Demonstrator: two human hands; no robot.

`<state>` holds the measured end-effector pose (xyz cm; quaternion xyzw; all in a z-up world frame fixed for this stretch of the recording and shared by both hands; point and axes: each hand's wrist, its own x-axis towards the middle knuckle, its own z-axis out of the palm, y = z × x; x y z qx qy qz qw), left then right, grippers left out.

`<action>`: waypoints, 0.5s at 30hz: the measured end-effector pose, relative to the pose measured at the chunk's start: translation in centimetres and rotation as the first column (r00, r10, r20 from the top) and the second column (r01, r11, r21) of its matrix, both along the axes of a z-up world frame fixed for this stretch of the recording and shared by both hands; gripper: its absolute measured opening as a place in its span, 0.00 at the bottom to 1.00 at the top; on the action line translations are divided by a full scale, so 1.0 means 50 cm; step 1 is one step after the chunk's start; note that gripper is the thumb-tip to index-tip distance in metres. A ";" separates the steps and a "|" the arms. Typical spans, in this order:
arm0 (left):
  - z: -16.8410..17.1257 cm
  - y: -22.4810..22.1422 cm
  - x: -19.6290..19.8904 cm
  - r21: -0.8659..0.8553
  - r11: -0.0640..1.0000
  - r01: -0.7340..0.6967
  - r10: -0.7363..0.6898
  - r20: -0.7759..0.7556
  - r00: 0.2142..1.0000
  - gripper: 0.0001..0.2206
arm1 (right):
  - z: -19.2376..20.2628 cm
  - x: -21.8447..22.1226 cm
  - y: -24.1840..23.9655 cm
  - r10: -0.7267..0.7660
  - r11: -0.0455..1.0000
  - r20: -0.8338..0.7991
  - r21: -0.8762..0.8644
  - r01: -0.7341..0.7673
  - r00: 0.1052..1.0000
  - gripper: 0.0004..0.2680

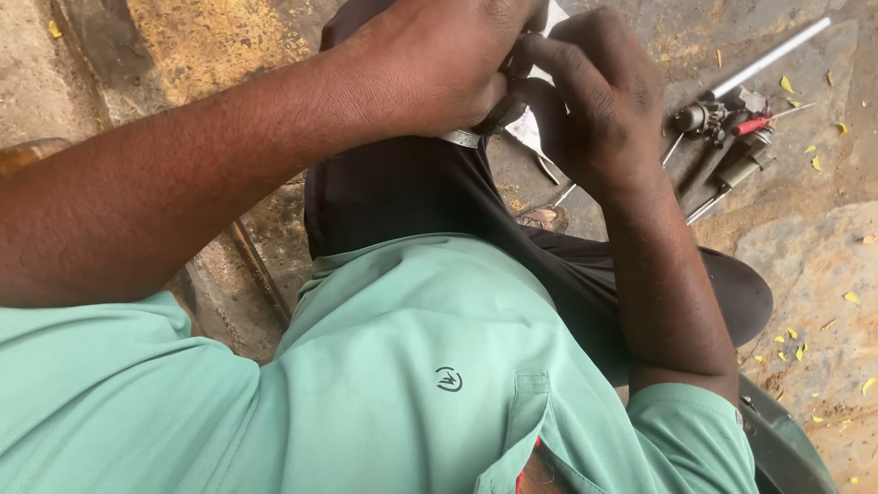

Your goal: Inspecting and manually manipulating the internal components of a motorcycle carburetor.

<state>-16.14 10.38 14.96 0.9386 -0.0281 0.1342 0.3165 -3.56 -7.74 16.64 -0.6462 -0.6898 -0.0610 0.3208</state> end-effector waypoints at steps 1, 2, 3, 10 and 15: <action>0.008 -0.004 -0.001 -0.004 1.000 0.009 -0.009 -0.002 1.000 0.12 | -0.012 0.002 -0.004 -0.009 1.000 -0.002 -0.004 0.009 1.000 0.11; 0.015 -0.008 -0.002 -0.023 1.000 0.015 -0.015 -0.006 1.000 0.13 | -0.024 0.005 -0.009 -0.026 1.000 -0.004 -0.016 0.026 1.000 0.10; 0.023 -0.010 -0.001 -0.040 0.999 0.020 -0.021 -0.008 1.000 0.14 | -0.035 0.010 -0.012 -0.042 0.999 -0.004 -0.025 0.042 0.999 0.09; 0.030 -0.017 -0.020 0.084 0.996 -0.036 0.041 -0.053 0.998 0.18 | -0.030 -0.018 -0.022 -0.097 0.993 -0.038 -0.069 0.094 0.995 0.06; 0.025 -0.014 -0.023 0.088 0.993 -0.072 0.077 -0.051 0.996 0.13 | -0.032 -0.039 -0.026 -0.232 0.965 -0.110 -0.152 0.214 0.967 0.06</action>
